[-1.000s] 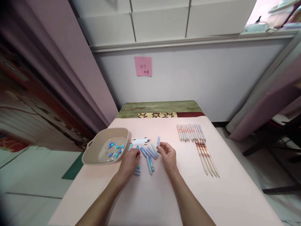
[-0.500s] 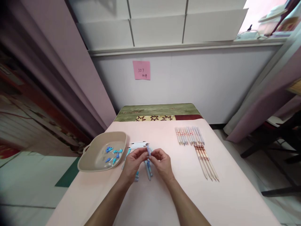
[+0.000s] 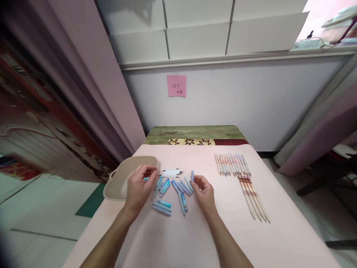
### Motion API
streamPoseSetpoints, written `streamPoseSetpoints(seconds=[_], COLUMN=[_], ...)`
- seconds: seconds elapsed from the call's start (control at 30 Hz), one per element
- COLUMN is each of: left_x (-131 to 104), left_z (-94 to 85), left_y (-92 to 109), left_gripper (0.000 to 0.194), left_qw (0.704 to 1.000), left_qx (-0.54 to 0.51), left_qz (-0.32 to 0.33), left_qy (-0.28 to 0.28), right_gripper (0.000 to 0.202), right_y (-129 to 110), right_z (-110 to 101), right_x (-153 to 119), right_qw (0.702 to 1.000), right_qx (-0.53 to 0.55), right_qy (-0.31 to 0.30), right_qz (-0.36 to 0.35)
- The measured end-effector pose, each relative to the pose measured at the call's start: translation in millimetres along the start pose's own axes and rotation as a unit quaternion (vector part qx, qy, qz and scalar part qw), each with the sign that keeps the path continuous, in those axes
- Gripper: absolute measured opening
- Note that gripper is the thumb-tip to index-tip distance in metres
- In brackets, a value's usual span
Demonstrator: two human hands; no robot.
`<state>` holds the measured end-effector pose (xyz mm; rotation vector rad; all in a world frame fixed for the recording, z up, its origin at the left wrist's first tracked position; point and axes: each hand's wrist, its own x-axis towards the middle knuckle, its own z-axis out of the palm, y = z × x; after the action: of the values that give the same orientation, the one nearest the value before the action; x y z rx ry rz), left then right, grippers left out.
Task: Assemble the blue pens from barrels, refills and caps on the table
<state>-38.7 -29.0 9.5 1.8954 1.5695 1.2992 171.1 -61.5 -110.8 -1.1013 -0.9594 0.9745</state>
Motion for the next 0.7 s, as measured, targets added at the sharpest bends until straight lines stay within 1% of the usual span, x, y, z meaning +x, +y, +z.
streamPoseSetpoints(seconds=[0.03, 0.07, 0.1, 0.13, 0.2, 0.23, 0.3, 0.37, 0.43, 0.5, 0.53, 0.57, 0.6, 0.63, 0.7], left_x=[6.8, 10.7, 11.2, 8.0, -7.3, -18.0, -40.6, -58.9, -69.8, -74.1, -74.7, -75.0, -75.1, -75.4, -77.1], left_z=[-0.7, 0.6, 3.7, 8.5, 21.3, 28.0, 38.6, 42.9, 40.1, 32.7, 28.4, 24.2, 20.4, 17.1, 11.8], left_y=[3.1, 5.2, 6.3, 6.3, 4.2, 2.5, -1.3, -5.1, -9.3, -13.5, -15.3, -16.6, -17.3, -17.3, -16.2], left_gripper=[0.012, 0.014, 0.016, 0.018, 0.028, 0.034, 0.039, 0.035, 0.032, 0.034, 0.035, 0.037, 0.037, 0.038, 0.039], left_qw=[1.000, 1.000, 0.997, 0.989, 0.957, 0.941, 0.919, 0.911, 0.908, 0.907, 0.908, 0.909, 0.911, 0.914, 0.918], left_qx=[0.002, -0.016, -0.053, -0.101, -0.206, -0.249, -0.309, -0.335, -0.344, -0.347, -0.345, -0.341, -0.334, -0.328, -0.320], left_qz=[0.010, 0.004, -0.017, -0.046, -0.108, -0.131, -0.156, -0.176, -0.195, -0.214, -0.222, -0.227, -0.231, -0.232, -0.226], left_qy=[-0.006, -0.024, -0.055, -0.096, -0.173, -0.189, -0.187, -0.168, -0.140, -0.106, -0.091, -0.079, -0.069, -0.064, -0.060], right_gripper=[0.026, 0.026, 0.026, 0.025, 0.025, 0.024, 0.021, 0.019, 0.016, 0.015, 0.016, 0.017, 0.018, 0.020, 0.019], right_y=[-0.5, -1.3, -2.2, -3.2, -5.4, -6.6, -9.2, -13.2, -19.1, -26.1, -29.4, -32.3, -34.5, -35.7, -35.1], right_z=[0.0, 1.1, 3.3, 6.7, 16.5, 22.3, 33.6, 41.4, 43.7, 41.9, 40.8, 40.3, 41.1, 43.2, 51.9], right_x=[0.3, 0.0, -1.2, -3.1, -9.3, -13.5, -22.9, -31.0, -33.1, -25.5, -17.9, -8.3, 2.4, 13.5, 33.2], right_qw=[1.000, 0.999, 0.999, 0.998, 0.996, 0.996, 0.996, 0.993, 0.986, 0.976, 0.965, 0.948, 0.916, 0.868, 0.833], right_qx=[0.016, 0.032, 0.047, 0.059, 0.066, 0.060, 0.038, 0.007, -0.036, -0.120, -0.188, -0.268, -0.365, -0.470, -0.527], right_qy=[0.000, -0.007, -0.017, -0.032, -0.053, -0.060, -0.081, -0.117, -0.161, -0.173, -0.168, -0.147, -0.133, -0.132, -0.145], right_qz=[0.003, 0.008, 0.014, 0.022, 0.034, 0.036, 0.028, 0.011, -0.016, -0.058, -0.077, -0.094, -0.100, -0.093, -0.081])
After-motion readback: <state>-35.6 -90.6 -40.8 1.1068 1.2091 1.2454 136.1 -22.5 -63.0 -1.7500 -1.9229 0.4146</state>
